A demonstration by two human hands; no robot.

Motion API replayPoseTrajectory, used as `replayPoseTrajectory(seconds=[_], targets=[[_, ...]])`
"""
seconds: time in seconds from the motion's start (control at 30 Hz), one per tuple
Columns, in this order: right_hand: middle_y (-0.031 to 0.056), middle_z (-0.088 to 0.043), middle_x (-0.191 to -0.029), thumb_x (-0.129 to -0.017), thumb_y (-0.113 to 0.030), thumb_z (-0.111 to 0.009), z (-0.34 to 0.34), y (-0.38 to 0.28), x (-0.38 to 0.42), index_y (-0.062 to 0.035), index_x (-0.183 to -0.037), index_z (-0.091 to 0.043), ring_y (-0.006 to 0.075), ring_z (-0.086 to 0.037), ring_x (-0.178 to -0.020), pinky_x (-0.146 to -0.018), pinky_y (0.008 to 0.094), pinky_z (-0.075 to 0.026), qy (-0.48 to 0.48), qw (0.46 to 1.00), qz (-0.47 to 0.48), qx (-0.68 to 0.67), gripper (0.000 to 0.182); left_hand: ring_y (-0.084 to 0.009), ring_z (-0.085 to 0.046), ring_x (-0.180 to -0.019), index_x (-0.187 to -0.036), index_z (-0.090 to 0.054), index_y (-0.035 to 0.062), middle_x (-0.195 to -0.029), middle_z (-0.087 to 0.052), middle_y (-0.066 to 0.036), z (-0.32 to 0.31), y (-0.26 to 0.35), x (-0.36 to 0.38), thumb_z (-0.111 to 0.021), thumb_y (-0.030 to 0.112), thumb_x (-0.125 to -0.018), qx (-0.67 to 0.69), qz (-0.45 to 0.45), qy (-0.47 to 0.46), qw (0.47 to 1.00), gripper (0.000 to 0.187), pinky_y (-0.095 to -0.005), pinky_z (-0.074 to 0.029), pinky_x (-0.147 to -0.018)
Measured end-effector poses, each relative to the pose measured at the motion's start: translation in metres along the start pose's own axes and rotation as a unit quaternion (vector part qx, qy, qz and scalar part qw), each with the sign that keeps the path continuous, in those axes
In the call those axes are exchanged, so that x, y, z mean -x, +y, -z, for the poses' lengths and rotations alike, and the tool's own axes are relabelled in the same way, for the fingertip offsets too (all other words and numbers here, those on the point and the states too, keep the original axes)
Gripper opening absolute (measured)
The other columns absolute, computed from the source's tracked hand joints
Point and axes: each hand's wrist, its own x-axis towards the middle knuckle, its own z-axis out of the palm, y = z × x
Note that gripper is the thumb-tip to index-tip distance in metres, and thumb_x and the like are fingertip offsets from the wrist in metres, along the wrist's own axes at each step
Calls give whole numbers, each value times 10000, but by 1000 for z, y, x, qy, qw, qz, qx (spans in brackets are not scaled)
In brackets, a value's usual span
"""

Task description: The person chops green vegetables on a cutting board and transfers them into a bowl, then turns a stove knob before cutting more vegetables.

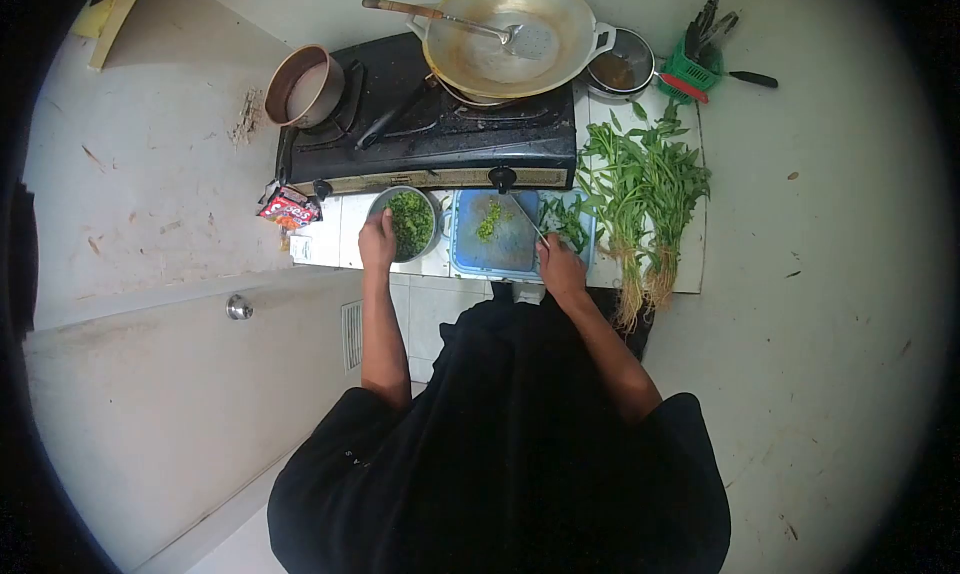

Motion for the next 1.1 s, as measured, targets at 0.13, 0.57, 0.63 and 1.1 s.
replayPoseTrajectory(seconds=[0.13,0.57,0.63,1.1], targets=[[207,-694,-885,-1006,-305,-519,0,-6,-2,-69,-1055,-534,439,-673,-796,-688,550,-521,-13,1000,27,6,242,-456,-397,-1362,-1351,-571,80,-1438,-451,-276,-40,-26,-4,-556,231,-980,-26,-208,107,972,401,-542,-364,-1072],[215,-697,-904,-1003,-283,-523,13,-19,14,-53,-1091,-543,448,-670,-821,-714,551,-521,-59,998,38,-2,248,-401,-324,-1444,-1409,-481,17,-1517,-389,-240,-114,63,58,-550,188,-976,102,-377,-72,918,471,-509,-268,-1185],[228,-693,-908,-1010,-289,-512,11,-16,13,-47,-1103,-538,454,-666,-827,-717,559,-517,-34,999,7,-29,261,-404,-326,-1443,-1424,-478,31,-1537,-383,-213,-128,71,59,-570,247,-977,24,-390,-66,918,505,-500,-272,-1186],[212,-691,-853,-1017,-315,-512,16,-3,22,-65,-1069,-514,467,-656,-822,-694,570,-508,-3,998,-56,-39,255,-301,-444,-1393,-1356,-581,102,-1482,-498,-99,-133,30,45,-568,108,-964,-35,-538,-56,840,392,-437,-399,-1131]])
